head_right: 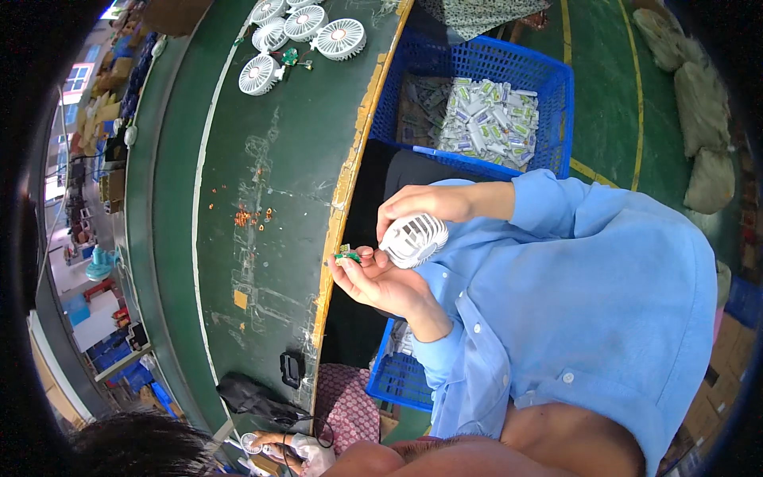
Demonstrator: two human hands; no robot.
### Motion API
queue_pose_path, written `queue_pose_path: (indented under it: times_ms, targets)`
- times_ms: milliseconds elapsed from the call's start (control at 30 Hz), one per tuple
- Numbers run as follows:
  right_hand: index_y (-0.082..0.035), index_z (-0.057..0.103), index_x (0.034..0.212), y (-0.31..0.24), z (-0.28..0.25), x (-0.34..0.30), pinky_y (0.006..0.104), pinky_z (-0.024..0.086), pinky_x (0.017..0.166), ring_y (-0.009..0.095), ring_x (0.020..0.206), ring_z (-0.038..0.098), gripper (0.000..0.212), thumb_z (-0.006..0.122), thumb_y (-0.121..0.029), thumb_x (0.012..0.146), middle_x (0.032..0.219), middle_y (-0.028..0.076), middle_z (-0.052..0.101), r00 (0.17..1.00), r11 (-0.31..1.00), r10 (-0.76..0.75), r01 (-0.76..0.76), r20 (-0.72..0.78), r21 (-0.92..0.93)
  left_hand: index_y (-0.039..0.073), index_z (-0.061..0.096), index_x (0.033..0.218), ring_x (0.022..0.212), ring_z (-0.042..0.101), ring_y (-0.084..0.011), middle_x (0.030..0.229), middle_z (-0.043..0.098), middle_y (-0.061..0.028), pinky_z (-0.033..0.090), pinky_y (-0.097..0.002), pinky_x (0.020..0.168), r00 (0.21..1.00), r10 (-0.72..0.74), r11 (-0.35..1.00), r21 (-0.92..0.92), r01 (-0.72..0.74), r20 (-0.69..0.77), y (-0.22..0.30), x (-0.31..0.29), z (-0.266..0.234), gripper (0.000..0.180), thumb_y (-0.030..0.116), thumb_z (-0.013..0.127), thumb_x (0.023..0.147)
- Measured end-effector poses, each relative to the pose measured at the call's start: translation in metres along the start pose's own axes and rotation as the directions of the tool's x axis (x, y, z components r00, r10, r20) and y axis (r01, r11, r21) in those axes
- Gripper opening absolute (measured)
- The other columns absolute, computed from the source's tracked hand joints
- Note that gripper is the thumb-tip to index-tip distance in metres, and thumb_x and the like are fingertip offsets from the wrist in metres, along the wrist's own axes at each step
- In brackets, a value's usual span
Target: The person assembles small portable fans by connecting circuit boards, wires, and casings, fitting fan heads onto the handles by hand, and placing the assembled units on the workbench.
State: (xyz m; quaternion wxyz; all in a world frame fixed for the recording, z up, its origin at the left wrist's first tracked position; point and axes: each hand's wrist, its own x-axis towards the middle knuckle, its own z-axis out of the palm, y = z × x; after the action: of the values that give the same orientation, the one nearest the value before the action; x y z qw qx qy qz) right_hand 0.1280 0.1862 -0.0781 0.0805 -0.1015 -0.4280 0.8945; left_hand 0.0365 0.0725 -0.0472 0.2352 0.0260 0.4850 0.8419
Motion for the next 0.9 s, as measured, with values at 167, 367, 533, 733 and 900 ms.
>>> queue_pose_path:
  times_ms: [167, 367, 533, 733, 900]
  targets:
    - [-0.002, 0.042, 0.144, 0.005, -0.001, -0.006, 0.0316, 0.043, 0.104, 0.018, 0.124, 0.054, 0.056, 0.051, -0.029, 0.096, 0.134, 0.010, 0.057, 0.960, 0.926, 0.206, -0.254, 0.191, 0.278, 0.003, 0.053, 0.124, 0.071, 0.057, -0.0132, 0.088, 0.062, -0.0089, 0.047, -0.0240, 0.066, 1.000, -0.022, 0.992, -0.122, 0.023, 0.002, -0.001, 0.015, -0.010, 0.027, 0.014, 0.054, 0.100]
    - [-0.002, 0.049, 0.136, -0.027, -0.033, 0.024, 0.0349, 0.045, 0.100, 0.019, 0.117, 0.055, 0.056, 0.068, -0.026, 0.089, 0.123, 0.010, 0.059, 0.969, 0.835, -0.235, 0.162, -0.073, -0.527, -0.005, 0.059, 0.121, 0.093, 0.065, -0.0193, 0.105, 0.064, -0.0140, 0.056, -0.0302, 0.079, 0.958, 0.243, 0.842, 0.457, -0.287, 0.153, -0.002, 0.056, -0.025, 0.027, 0.003, 0.060, 0.096]
    - [-0.009, 0.050, 0.138, -0.075, -0.089, 0.083, 0.0427, 0.045, 0.102, 0.035, 0.123, 0.050, 0.070, 0.072, -0.037, 0.078, 0.134, 0.016, 0.050, 0.760, -0.054, -0.640, -0.187, -0.110, -0.981, -0.004, 0.065, 0.108, 0.094, 0.065, -0.0304, 0.104, 0.065, -0.0155, 0.052, -0.0376, 0.083, 0.750, 0.501, 0.236, 0.766, -0.598, 0.432, 0.011, 0.121, -0.079, 0.018, 0.004, 0.064, 0.091]
    - [-0.015, 0.055, 0.135, -0.098, -0.182, 0.124, 0.0489, 0.035, 0.106, 0.032, 0.128, 0.047, 0.063, 0.066, -0.046, 0.081, 0.134, 0.011, 0.054, 0.596, -0.466, -0.793, -0.462, 0.126, -0.755, 0.002, 0.066, 0.108, 0.110, 0.057, -0.0337, 0.113, 0.063, -0.0151, 0.044, -0.0454, 0.095, 0.691, 0.472, -0.196, 0.829, -0.524, 0.548, 0.008, 0.158, -0.121, 0.027, 0.019, 0.069, 0.087]
    - [-0.007, 0.058, 0.120, -0.140, -0.185, 0.144, 0.0542, 0.035, 0.103, 0.040, 0.118, 0.047, 0.058, 0.069, -0.038, 0.072, 0.123, 0.019, 0.053, 0.612, -0.382, -0.791, -0.490, 0.003, -0.784, 0.003, 0.067, 0.106, 0.112, 0.055, -0.0336, 0.116, 0.062, -0.0140, 0.042, -0.0458, 0.098, 0.720, 0.473, -0.194, 0.857, -0.477, 0.508, 0.013, 0.155, -0.120, 0.027, 0.021, 0.067, 0.086]
